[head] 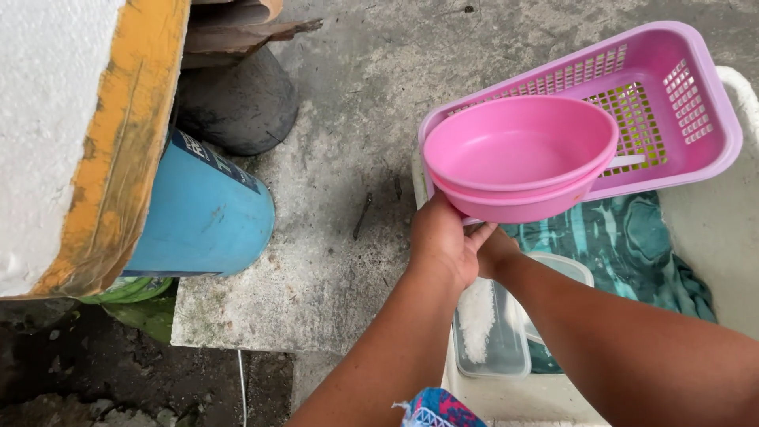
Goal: Organizing items inside a styrofoam cooler and tying back window curtains.
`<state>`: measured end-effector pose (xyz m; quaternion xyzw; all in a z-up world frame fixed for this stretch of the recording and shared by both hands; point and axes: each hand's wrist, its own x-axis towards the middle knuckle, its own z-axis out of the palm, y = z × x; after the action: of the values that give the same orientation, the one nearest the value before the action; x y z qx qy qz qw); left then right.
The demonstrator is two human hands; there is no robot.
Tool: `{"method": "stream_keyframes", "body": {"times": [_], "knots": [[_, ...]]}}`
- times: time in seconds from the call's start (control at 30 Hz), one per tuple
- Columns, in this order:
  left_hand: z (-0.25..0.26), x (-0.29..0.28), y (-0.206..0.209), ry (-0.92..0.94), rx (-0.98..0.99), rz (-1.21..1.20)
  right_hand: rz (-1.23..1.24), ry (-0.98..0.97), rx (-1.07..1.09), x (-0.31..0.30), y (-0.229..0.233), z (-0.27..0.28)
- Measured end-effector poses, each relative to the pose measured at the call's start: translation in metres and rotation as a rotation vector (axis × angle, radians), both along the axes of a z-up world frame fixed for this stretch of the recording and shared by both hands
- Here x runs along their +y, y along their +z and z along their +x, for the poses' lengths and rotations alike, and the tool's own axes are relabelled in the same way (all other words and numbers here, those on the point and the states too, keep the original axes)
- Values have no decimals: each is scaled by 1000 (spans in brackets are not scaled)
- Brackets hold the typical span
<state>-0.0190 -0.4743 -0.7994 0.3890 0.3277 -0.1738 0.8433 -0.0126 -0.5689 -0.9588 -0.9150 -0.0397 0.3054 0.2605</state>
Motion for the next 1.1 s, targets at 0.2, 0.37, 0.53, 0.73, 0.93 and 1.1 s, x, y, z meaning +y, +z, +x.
{"method": "stream_keyframes", "body": {"times": [0.2,0.37,0.53,0.73,0.93,1.1], "knots": [[-3,3,-3,13,13,-7,-114,37,-59,7,-10,1],[-6,2,-6,20,-4,-31,19,-166,-145,-3,9,-12],[-8,-5,13,12,30,12,443,-747,-400,-22,4,-22],[-3,-3,7,31,33,3,-45,-576,-134,-39,17,-50],[3,1,13,67,40,-6,181,-727,286,-15,23,-87],[6,3,6,76,49,-12,199,-859,157,-33,19,-95]]}}
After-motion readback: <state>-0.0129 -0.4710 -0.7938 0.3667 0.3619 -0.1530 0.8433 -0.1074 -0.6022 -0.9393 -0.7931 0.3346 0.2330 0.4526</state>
